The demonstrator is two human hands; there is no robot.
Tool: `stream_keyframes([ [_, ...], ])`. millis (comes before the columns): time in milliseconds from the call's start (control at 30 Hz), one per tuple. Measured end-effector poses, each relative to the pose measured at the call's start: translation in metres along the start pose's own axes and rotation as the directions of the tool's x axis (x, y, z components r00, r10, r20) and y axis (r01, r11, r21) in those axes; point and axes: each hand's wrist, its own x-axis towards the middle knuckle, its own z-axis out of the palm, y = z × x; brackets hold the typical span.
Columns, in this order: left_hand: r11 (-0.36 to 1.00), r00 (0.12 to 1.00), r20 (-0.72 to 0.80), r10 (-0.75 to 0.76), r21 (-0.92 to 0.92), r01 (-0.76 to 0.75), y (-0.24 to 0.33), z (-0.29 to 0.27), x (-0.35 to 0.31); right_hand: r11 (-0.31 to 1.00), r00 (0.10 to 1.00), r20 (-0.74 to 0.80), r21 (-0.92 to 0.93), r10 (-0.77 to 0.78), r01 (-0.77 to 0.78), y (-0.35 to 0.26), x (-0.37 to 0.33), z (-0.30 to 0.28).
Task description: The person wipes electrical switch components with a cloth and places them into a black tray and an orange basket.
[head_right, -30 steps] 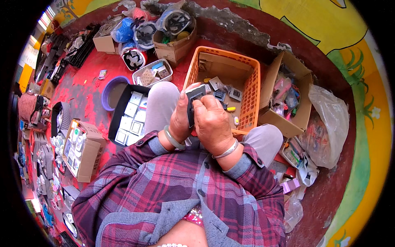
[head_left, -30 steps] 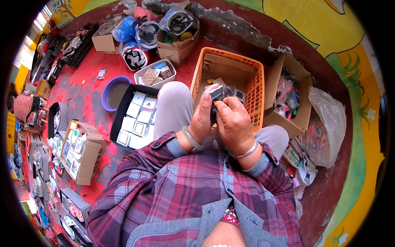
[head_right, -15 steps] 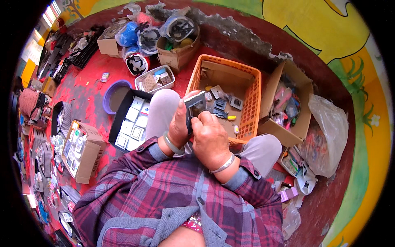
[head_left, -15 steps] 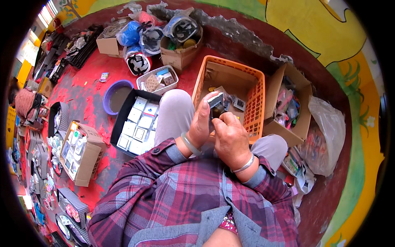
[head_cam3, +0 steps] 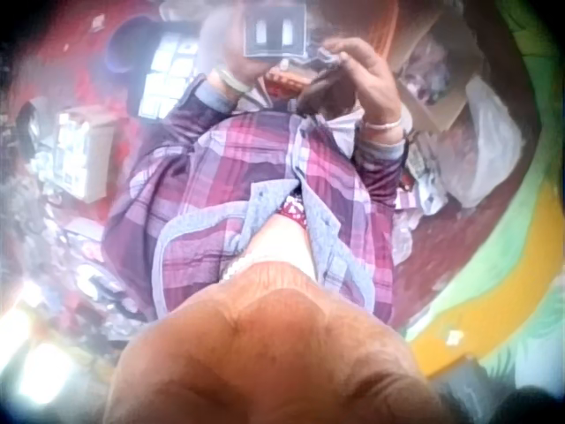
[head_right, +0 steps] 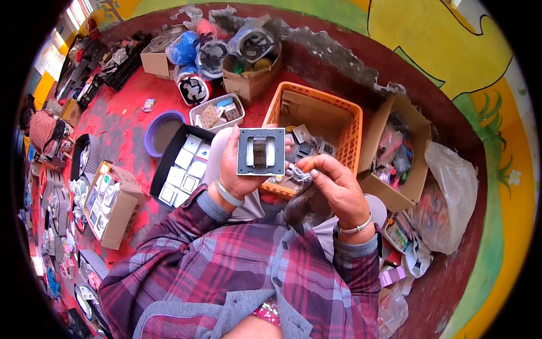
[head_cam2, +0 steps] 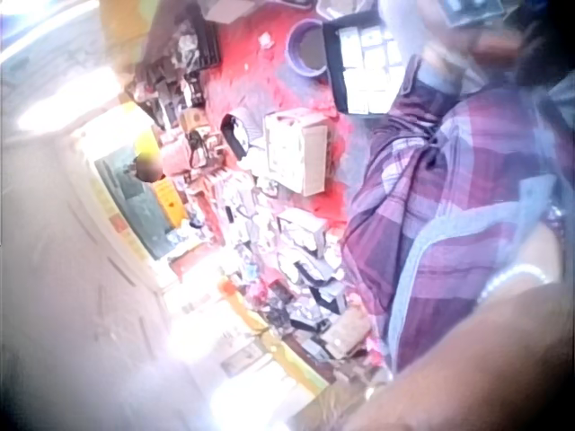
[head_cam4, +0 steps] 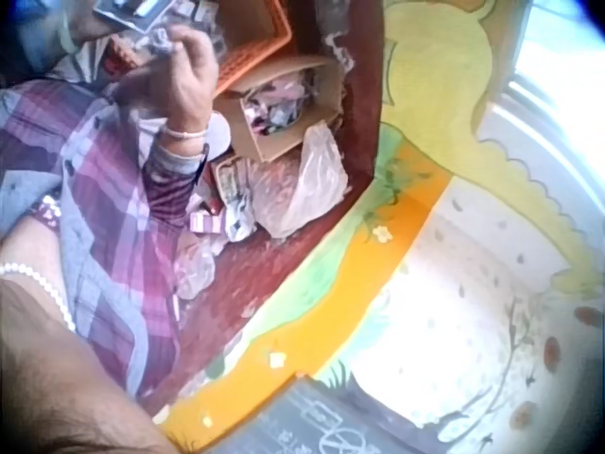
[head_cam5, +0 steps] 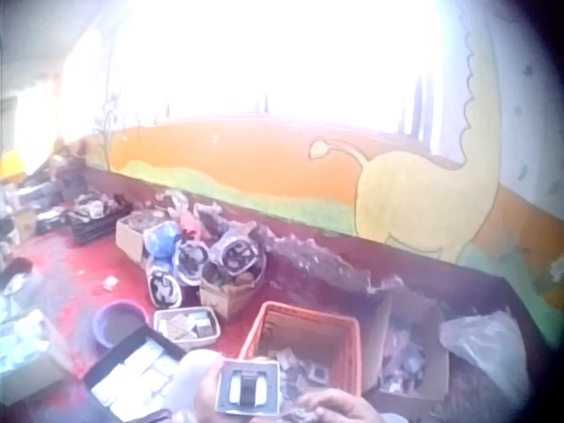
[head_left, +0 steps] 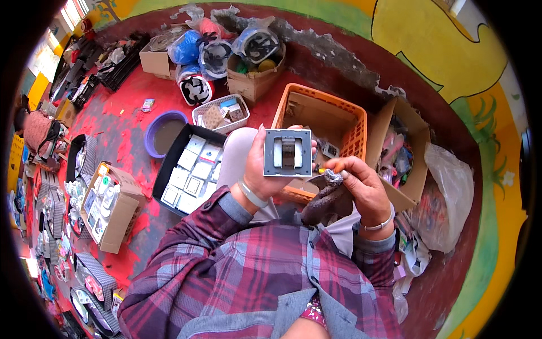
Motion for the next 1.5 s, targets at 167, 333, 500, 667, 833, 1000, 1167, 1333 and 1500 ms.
stream_keyframes([
  [167, 1.0, 0.993, 0.117, -0.027, -0.002, 0.027, 0.004, 0.0, -0.004, 0.995, 0.994, -0.112, -0.097, -0.01, -0.001, -0.001, 0.004, 0.017],
  [333, 0.998, 0.996, 0.088, -0.004, 0.067, -0.002, 0.003, 0.005, -0.01, 0.747, 0.938, -0.081, -0.629, -0.337, 0.214, 0.007, 0.016, 0.035],
  [500, 0.959, 0.987, 0.159, 0.035, 0.272, -0.078, -0.003, 0.007, -0.016, 0.546, 0.858, -0.013, -0.776, -0.514, 0.316, 0.014, 0.025, 0.047],
  [667, 0.962, 0.991, 0.127, 0.041, 0.263, -0.074, -0.008, 0.011, -0.016, 0.534, 0.873, 0.048, -0.774, -0.486, 0.34, 0.021, 0.022, 0.042],
  [833, 0.947, 0.994, 0.079, 0.081, 0.306, -0.101, -0.018, 0.009, -0.013, 0.583, 0.928, 0.062, -0.762, -0.368, 0.282, 0.023, 0.018, 0.032],
  [1000, 0.867, 0.983, 0.045, 0.179, 0.465, -0.179, -0.017, 0.01, -0.01, 0.659, 0.948, 0.005, -0.718, -0.317, 0.224, 0.033, 0.011, 0.041],
  [1167, 0.855, 0.988, 0.056, 0.142, 0.496, -0.151, -0.017, 0.009, -0.013, 0.665, 0.957, -0.012, -0.722, -0.291, 0.193, 0.038, 0.007, 0.04],
  [1333, 0.825, 0.997, 0.082, 0.015, 0.562, -0.059, -0.018, 0.001, -0.014, 0.583, 0.984, 0.048, -0.8, -0.171, 0.141, 0.027, 0.005, 0.034],
  [1500, 0.938, 0.997, 0.071, -0.041, 0.346, 0.014, -0.017, 0.003, -0.012, 0.866, 0.994, 0.107, -0.498, 0.002, 0.052, 0.016, 0.004, 0.008],
])
